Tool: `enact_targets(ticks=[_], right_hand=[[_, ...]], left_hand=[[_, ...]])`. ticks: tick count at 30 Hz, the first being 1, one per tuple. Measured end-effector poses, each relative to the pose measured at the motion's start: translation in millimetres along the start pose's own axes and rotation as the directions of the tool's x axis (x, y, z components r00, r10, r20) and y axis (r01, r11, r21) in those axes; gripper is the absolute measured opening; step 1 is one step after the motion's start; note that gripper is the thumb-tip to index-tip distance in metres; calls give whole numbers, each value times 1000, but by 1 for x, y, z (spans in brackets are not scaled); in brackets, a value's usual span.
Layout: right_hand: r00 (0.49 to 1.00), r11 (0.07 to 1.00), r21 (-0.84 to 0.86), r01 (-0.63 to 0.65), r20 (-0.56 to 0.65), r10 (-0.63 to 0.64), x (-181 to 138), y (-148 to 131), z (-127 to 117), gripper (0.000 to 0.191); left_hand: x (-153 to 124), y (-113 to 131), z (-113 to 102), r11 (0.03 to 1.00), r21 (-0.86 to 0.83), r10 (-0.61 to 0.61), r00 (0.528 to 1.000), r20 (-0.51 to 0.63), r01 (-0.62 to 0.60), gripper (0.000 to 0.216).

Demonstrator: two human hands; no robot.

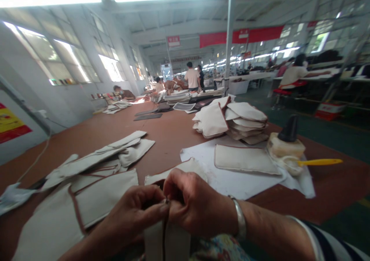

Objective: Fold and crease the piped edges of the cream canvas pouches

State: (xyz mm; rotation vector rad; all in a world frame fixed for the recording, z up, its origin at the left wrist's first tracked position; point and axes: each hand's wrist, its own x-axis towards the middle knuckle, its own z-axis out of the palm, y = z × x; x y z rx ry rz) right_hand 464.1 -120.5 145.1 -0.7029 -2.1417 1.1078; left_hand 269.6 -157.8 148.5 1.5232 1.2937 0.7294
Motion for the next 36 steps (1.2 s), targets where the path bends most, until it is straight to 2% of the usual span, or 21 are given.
enact_targets(ticks=[4,8,10,12,14,17,19,23,26,28,31,34,36], right_hand=[[999,1000,13,24,33,-24,1,-3,-1,25],[995,995,-47,92,-22,-94,1,4,6,29],[992,992,-51,112,-56,-115,0,8,10,29],[989,993,-38,111,-92,-114,-2,11,12,28],[992,997,22,80,-96,-77,-3,14,12,24],[1000,982,188,-14,-18,17,-4,17,9,16],[998,965,256,-62,32,56,-4,17,4,13],[993,970,229,-76,102,54,-5,10,-6,13],[997,1000,-18,-14,74,15,-6,6,-6,10],[999,981,-189,48,35,-42,-6,5,-3,4],[991,932,-338,131,32,-128,-5,2,0,10],[989,912,-383,149,40,-144,-2,0,2,11],[995,934,-343,99,14,-100,0,3,5,11]], left_hand=[[-2,15,1,984,165,64,998,-17,-61,16],[-4,22,5,891,395,258,966,-33,-224,15],[-4,21,8,869,413,317,948,-43,-272,18],[-2,15,10,931,287,260,961,-98,-223,16],[0,6,13,992,24,128,985,-115,-126,11],[3,-6,16,934,-357,-6,999,-53,-13,13],[3,-10,16,917,-399,-7,999,-47,-12,16],[1,-5,13,991,-126,39,997,-72,-48,18],[-1,0,12,995,29,99,989,-106,-97,19],[-1,1,14,979,134,175,973,-151,-155,18],[-2,0,19,932,283,290,936,-198,-228,16],[-2,-3,22,888,370,370,903,-219,-274,15],[-1,-4,22,885,386,365,901,-234,-259,15]])
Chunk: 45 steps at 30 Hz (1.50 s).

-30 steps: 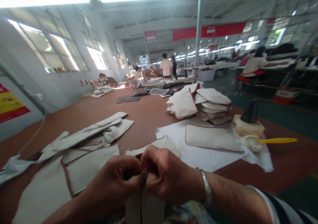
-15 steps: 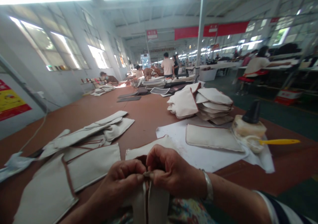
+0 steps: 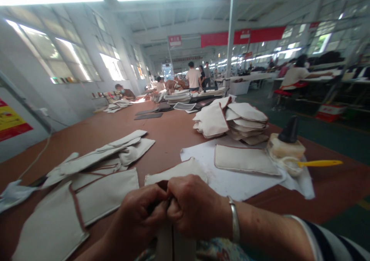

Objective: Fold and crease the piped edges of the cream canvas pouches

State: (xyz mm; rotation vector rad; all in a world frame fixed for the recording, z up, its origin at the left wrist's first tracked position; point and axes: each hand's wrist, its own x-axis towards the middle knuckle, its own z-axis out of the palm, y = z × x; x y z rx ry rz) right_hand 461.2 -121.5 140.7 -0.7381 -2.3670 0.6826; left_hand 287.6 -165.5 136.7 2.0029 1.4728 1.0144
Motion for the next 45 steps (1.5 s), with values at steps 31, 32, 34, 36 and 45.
enact_targets(ticks=[31,32,34,36,45], right_hand=[[955,950,108,293,-79,-285,-12,20,6,13],[944,943,62,327,-67,-323,-13,21,4,14],[912,912,-59,406,-38,-408,-16,22,0,13],[877,861,-189,473,3,-481,-18,24,-5,14],[833,831,-128,541,-57,-551,-26,25,-7,16]], left_hand=[[5,-4,-9,882,-200,-344,873,346,427,20],[4,-5,-8,867,-233,-347,870,351,440,21],[3,-6,-7,787,-358,-363,846,390,502,21],[1,-5,-6,658,-500,-369,820,438,563,22],[-3,-6,-4,618,-541,-346,815,464,570,34]])
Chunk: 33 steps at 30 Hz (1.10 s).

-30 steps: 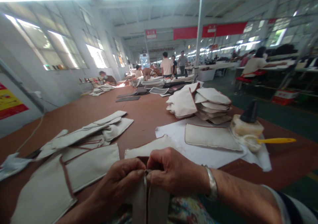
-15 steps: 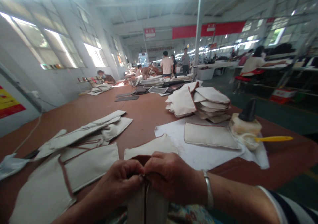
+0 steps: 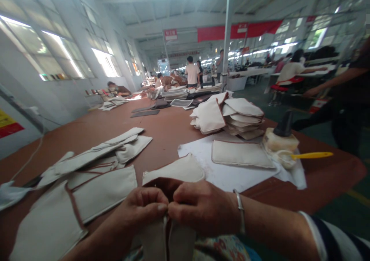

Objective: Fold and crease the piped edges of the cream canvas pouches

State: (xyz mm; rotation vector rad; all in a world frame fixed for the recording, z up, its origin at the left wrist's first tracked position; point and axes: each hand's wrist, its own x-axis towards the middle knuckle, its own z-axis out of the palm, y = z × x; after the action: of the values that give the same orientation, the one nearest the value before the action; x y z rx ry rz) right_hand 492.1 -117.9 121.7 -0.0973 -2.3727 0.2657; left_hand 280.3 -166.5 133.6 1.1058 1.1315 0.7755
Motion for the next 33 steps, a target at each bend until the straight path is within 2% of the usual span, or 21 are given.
enact_targets(ticks=[1,2,4,5,7,9,11,14,16,17,19,22,24,26,29,33], right_hand=[[988,974,172,-151,-12,155,-1,-1,0,19],[947,889,340,-307,15,321,-1,-2,-2,23],[826,653,540,-532,160,540,2,-2,-7,34],[776,562,568,-602,248,580,4,-1,-11,38],[736,487,565,-666,393,551,10,2,-19,43],[727,494,533,-687,486,486,16,6,-24,42],[743,551,501,-667,504,441,19,8,-25,37],[832,700,460,-547,394,391,19,5,-17,24],[885,777,429,-460,286,366,16,2,-10,17],[896,793,419,-442,247,369,15,1,-7,16],[887,770,439,-462,234,399,12,2,-4,17],[836,656,518,-549,346,426,12,7,-8,32],[829,641,527,-558,389,401,13,9,-13,38],[835,648,529,-548,397,381,14,11,-15,39],[829,608,565,-557,419,370,14,13,-14,40],[848,625,577,-526,410,336,14,14,-14,37]], left_hand=[[-2,1,0,996,81,43,999,11,-44,34],[-4,3,-1,979,180,96,995,24,-98,34],[-9,9,-2,896,387,210,976,59,-217,33],[-11,11,-2,843,469,259,963,80,-265,33],[-14,16,-2,750,571,330,937,112,-332,31],[-16,20,-1,690,619,377,916,137,-377,30],[-16,21,-2,651,638,409,899,160,-410,28],[-15,20,-3,656,611,410,889,203,-442,29],[-14,18,-2,714,566,372,908,192,-412,31],[-13,18,-1,741,550,350,921,172,-385,31],[-12,17,1,756,560,332,936,119,-339,30],[-13,19,3,697,622,387,917,94,-357,29],[-15,23,1,703,617,369,923,109,-354,24],[-18,28,-5,775,562,264,956,129,-290,17],[-19,31,-16,900,416,77,986,147,-132,23],[-11,25,-20,979,202,-25,993,112,2,25]])
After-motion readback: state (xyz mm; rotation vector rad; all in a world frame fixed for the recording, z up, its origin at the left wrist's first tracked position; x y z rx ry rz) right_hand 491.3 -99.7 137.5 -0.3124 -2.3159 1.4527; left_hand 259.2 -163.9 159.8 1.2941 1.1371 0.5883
